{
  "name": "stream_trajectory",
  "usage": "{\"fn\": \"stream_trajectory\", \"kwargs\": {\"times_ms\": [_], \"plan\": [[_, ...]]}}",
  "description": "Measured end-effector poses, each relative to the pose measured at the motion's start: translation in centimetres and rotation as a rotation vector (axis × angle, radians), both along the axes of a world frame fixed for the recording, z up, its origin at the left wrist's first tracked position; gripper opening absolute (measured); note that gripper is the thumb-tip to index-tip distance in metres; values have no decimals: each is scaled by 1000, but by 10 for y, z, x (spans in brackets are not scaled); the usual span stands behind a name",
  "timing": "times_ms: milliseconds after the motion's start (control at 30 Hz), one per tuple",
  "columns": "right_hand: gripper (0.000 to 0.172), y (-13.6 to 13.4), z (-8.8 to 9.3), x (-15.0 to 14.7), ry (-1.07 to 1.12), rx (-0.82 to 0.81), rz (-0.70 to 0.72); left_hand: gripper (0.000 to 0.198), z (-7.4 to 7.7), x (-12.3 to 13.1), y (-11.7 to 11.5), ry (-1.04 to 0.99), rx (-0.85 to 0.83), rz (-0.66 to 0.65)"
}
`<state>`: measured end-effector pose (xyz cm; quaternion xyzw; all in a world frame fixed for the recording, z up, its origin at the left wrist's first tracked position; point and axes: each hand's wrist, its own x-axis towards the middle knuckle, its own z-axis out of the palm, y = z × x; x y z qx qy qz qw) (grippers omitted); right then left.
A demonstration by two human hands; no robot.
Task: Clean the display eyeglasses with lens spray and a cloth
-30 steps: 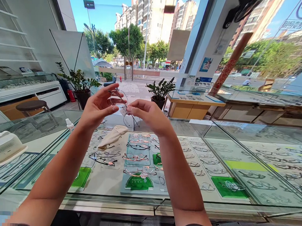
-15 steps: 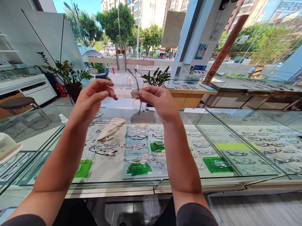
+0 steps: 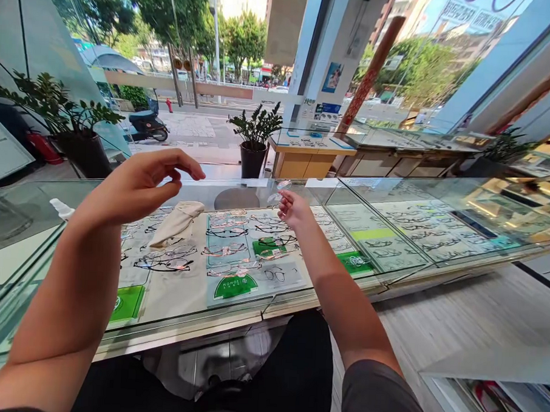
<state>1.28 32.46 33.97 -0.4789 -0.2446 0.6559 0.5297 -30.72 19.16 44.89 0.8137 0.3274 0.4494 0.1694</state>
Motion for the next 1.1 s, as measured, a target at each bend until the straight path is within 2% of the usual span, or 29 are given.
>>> {"fn": "stream_trajectory", "kwargs": {"times_ms": [200,367,433,567,633,900,1100], "plan": [[12,-2,-24,-19,128,-78,-17,38,1,0,-1,37,-9,15],[6,3,-33,-40,224,-129,-76,35,0,2,-4,78,11,47],[11,5,-34,-45,257,-145,-90,34,0,3,-5,93,1,68],[28,7,-35,-52,294,-167,-107,33,2,4,-7,124,5,66],[29,7,-35,-54,292,-173,-116,34,2,3,-7,149,25,54],[4,2,-31,-52,220,-176,-97,38,5,3,-10,157,29,32],[7,-18,-19,-46,124,-37,-13,43,5,6,-12,187,-2,4]]}}
